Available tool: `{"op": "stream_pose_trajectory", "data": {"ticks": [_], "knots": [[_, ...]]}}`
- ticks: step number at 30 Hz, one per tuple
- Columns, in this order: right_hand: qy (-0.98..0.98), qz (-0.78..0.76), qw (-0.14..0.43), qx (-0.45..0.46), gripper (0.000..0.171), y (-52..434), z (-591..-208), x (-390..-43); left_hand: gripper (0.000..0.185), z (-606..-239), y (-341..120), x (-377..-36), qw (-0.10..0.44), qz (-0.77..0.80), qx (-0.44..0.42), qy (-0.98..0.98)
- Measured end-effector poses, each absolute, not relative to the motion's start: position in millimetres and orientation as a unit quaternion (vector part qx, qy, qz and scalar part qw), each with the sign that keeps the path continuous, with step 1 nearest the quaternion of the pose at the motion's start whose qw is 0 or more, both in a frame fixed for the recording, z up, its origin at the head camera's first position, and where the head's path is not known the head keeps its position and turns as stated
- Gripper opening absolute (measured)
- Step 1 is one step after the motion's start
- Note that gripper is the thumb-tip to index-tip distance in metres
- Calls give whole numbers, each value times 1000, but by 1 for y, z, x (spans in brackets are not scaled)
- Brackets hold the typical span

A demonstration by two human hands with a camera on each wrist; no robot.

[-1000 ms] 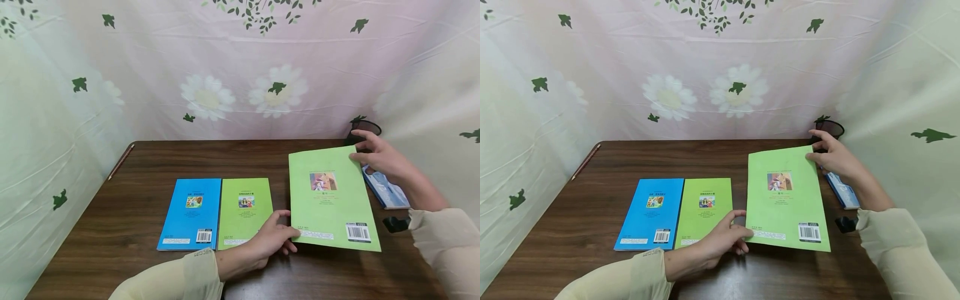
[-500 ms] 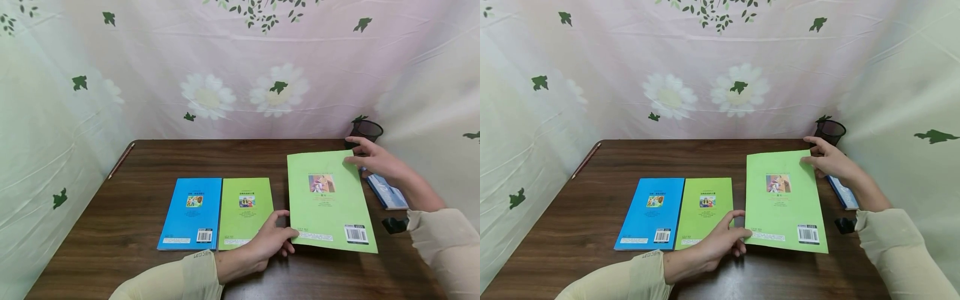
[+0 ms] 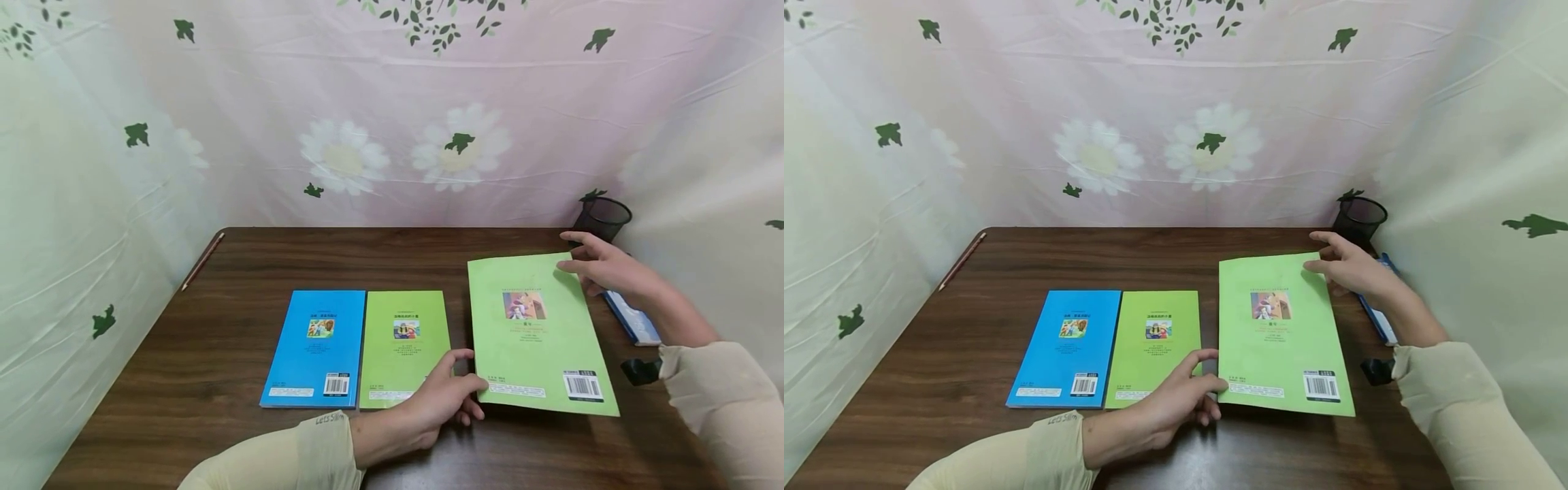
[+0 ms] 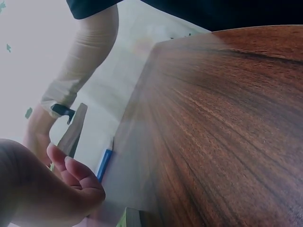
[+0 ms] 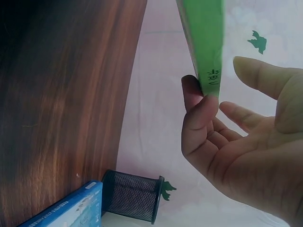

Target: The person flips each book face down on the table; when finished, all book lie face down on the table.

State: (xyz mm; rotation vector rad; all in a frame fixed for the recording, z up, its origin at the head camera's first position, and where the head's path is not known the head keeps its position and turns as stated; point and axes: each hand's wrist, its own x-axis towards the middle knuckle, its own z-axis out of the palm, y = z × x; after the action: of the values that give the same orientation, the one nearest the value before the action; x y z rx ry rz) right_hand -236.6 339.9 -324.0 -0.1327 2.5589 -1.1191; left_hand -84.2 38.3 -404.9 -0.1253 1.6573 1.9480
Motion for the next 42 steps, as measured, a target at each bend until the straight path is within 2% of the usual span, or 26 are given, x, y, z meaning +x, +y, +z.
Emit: {"op": "stream_pose_trajectory", "data": {"ticks": [42], "knots": [[888, -402, 220, -46, 79, 333, -361, -251, 58, -413, 36, -78, 318, 721, -54, 613]]}}
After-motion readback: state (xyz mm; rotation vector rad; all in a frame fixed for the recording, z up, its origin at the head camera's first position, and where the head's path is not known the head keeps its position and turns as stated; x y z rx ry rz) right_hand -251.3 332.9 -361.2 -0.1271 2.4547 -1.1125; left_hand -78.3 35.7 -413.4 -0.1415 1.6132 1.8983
